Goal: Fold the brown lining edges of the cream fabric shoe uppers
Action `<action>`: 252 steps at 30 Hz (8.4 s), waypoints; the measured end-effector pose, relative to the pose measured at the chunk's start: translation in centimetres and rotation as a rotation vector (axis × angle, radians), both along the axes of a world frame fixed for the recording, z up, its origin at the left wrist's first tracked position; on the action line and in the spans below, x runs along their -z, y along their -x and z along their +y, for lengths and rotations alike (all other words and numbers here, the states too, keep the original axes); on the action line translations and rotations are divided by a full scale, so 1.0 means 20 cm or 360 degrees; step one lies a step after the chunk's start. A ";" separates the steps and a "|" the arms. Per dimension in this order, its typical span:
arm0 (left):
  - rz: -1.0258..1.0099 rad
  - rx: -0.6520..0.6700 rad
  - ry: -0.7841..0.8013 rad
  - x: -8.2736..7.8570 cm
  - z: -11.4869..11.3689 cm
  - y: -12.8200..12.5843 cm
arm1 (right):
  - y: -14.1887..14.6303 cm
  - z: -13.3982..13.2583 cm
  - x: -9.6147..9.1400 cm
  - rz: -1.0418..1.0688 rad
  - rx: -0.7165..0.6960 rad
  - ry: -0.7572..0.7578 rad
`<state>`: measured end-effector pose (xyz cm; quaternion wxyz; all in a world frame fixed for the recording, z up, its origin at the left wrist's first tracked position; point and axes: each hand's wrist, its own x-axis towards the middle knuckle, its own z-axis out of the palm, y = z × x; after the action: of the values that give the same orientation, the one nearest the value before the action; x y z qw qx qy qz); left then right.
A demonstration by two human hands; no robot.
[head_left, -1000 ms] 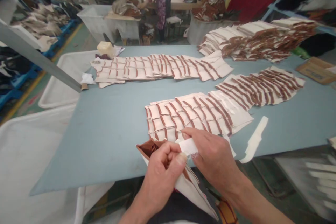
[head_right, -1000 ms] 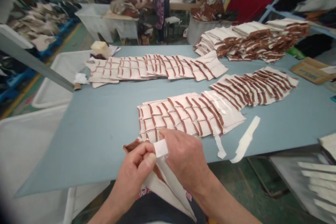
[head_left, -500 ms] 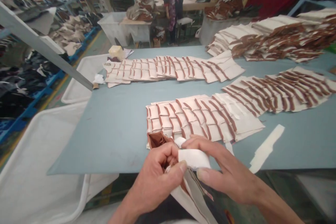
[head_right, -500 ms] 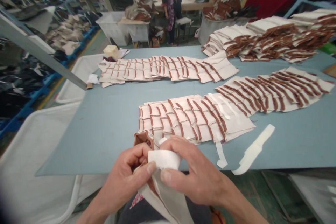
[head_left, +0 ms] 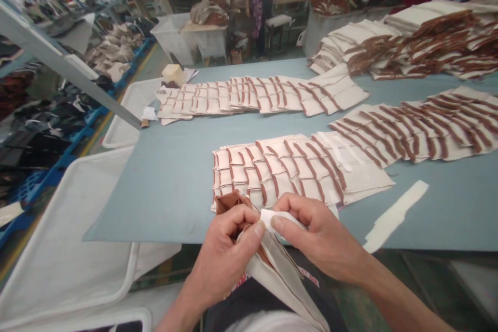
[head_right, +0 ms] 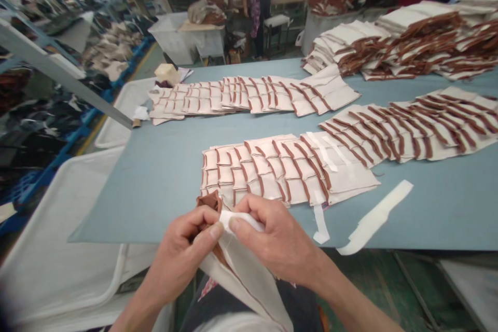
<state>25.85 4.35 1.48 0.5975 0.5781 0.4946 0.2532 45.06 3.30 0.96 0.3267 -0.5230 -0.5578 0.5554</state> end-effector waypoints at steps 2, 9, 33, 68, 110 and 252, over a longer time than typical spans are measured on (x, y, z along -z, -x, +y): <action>-0.0015 -0.0073 0.0035 0.02 -0.03 0.01 | 0.01 -0.02 0.01 0.0050 0.0034 0.0061; -0.0229 -0.0305 -0.0041 0.11 -0.13 0.08 | 0.06 -0.09 0.07 -0.0126 0.0258 -0.0326; 0.0107 0.0109 -0.0242 0.14 -0.16 0.32 | 0.13 -0.13 -0.04 -0.1018 -0.0363 -0.2047; -0.0179 -0.0076 -0.0349 0.05 -0.06 0.10 | 0.34 -0.15 0.00 -0.0276 0.0829 -0.0713; -0.0121 -0.0336 -0.0808 0.15 -0.03 0.05 | 0.33 -0.10 0.09 -0.0521 0.0666 -0.0729; 0.0271 0.0916 -0.1310 -0.24 0.31 0.33 | -0.06 0.07 -0.33 0.0021 -0.0720 -0.1017</action>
<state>19.16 10.46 6.37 0.3234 0.8970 0.2216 0.2042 46.35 4.68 7.58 0.3459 -0.2553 -0.8018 0.4151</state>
